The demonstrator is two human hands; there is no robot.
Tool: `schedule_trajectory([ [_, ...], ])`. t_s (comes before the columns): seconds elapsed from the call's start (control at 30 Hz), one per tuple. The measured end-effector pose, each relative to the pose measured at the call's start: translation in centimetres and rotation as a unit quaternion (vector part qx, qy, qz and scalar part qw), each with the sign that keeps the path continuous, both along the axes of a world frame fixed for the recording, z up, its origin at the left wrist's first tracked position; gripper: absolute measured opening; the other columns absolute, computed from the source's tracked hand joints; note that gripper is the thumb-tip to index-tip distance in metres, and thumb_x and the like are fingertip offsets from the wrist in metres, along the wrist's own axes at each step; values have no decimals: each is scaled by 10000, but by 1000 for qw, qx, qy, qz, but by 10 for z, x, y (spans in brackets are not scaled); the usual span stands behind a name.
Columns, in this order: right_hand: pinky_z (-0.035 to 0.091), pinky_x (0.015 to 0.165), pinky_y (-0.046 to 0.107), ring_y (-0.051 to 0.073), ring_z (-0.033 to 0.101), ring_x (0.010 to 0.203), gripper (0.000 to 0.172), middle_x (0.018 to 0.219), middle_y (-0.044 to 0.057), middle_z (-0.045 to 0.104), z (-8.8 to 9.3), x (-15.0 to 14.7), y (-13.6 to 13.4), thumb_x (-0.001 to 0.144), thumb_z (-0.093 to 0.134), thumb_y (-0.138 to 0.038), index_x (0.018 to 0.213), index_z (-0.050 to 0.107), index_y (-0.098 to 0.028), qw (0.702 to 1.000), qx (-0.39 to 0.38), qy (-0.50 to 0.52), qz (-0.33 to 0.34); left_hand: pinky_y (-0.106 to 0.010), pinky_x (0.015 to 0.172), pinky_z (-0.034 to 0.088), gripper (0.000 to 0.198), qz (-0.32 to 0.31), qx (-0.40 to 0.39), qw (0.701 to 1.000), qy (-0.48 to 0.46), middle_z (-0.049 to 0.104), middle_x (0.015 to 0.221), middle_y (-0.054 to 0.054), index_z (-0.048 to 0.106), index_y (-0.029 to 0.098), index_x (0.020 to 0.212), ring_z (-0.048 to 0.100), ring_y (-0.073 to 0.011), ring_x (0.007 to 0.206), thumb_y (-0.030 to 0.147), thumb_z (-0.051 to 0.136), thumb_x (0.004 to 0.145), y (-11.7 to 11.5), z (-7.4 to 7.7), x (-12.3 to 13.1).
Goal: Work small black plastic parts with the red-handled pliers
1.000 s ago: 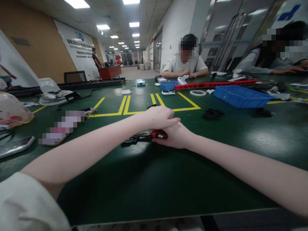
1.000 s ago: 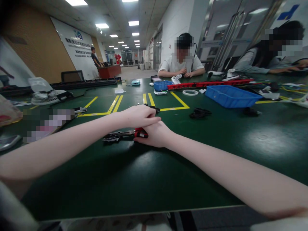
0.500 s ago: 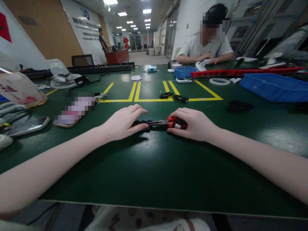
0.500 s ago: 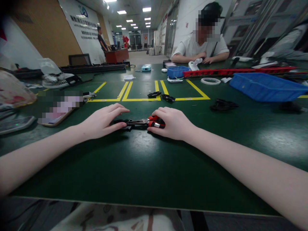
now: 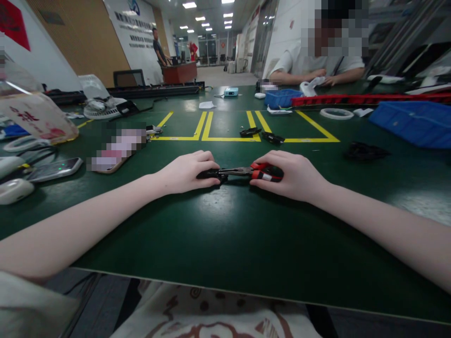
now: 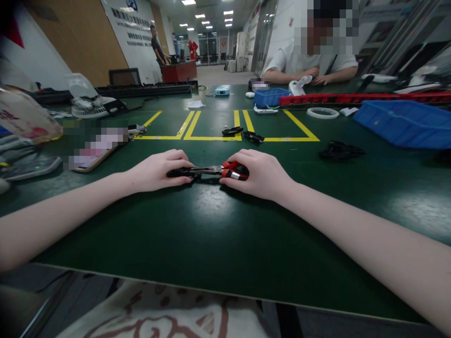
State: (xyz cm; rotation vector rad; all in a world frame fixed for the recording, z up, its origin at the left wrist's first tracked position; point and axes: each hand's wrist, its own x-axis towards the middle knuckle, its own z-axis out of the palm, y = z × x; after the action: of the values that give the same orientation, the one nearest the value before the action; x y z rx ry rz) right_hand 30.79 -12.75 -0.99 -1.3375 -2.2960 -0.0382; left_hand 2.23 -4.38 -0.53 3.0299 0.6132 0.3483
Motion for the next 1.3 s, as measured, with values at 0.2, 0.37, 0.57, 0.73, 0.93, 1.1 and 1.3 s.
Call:
schedule_trajectory([
  [0.2,525,700,382,257,665,857,438,997,117,717,1,1,0,825,647,-546,1047,677,-170,1000,-1,2,-1,-328,815,489,412,9,-17,1000,-3,610,1098,-81,657,169,1164,592,-219,980,494,506,960,0,1,1],
  [0.37,527,709,380,257,664,870,431,1014,123,711,0,0,1,834,647,-532,1058,667,-165,1000,-3,-4,6,-322,806,479,402,9,-17,1000,-6,611,1077,-78,665,178,1151,592,-216,965,492,506,957,1,0,1],
  [0.57,516,715,370,258,656,870,444,1004,135,703,-1,-3,-2,833,654,-524,1049,658,-136,999,26,-16,10,-299,781,474,432,2,-19,1000,-2,608,1056,-71,655,182,1197,602,-204,942,505,483,967,0,-1,0],
  [0.73,511,734,367,259,656,886,430,1015,137,703,1,-1,-1,842,646,-519,1046,652,-140,999,33,-35,20,-290,757,469,453,-8,-15,1000,-2,606,1073,-69,644,189,1232,604,-206,938,518,478,968,1,-2,-1],
  [0.93,518,751,386,270,654,902,439,1033,144,703,3,5,2,840,641,-531,1052,646,-146,998,31,-47,34,-283,733,464,484,-27,13,999,13,600,1067,-76,620,178,1271,605,-199,913,528,445,985,2,-2,-2],
  [1.1,522,765,396,271,656,907,418,1034,139,702,4,4,1,848,632,-522,1063,640,-163,998,27,-49,39,-280,730,467,488,-40,50,998,28,606,1060,-91,613,157,1285,606,-196,894,506,428,997,2,-1,-2],
  [1.3,525,742,390,268,654,892,414,1019,143,699,3,3,-1,848,630,-508,1059,632,-152,998,27,-49,43,-282,768,467,509,-37,45,998,18,612,1090,-94,505,170,1387,609,-209,939,486,461,991,0,-1,-2],
])
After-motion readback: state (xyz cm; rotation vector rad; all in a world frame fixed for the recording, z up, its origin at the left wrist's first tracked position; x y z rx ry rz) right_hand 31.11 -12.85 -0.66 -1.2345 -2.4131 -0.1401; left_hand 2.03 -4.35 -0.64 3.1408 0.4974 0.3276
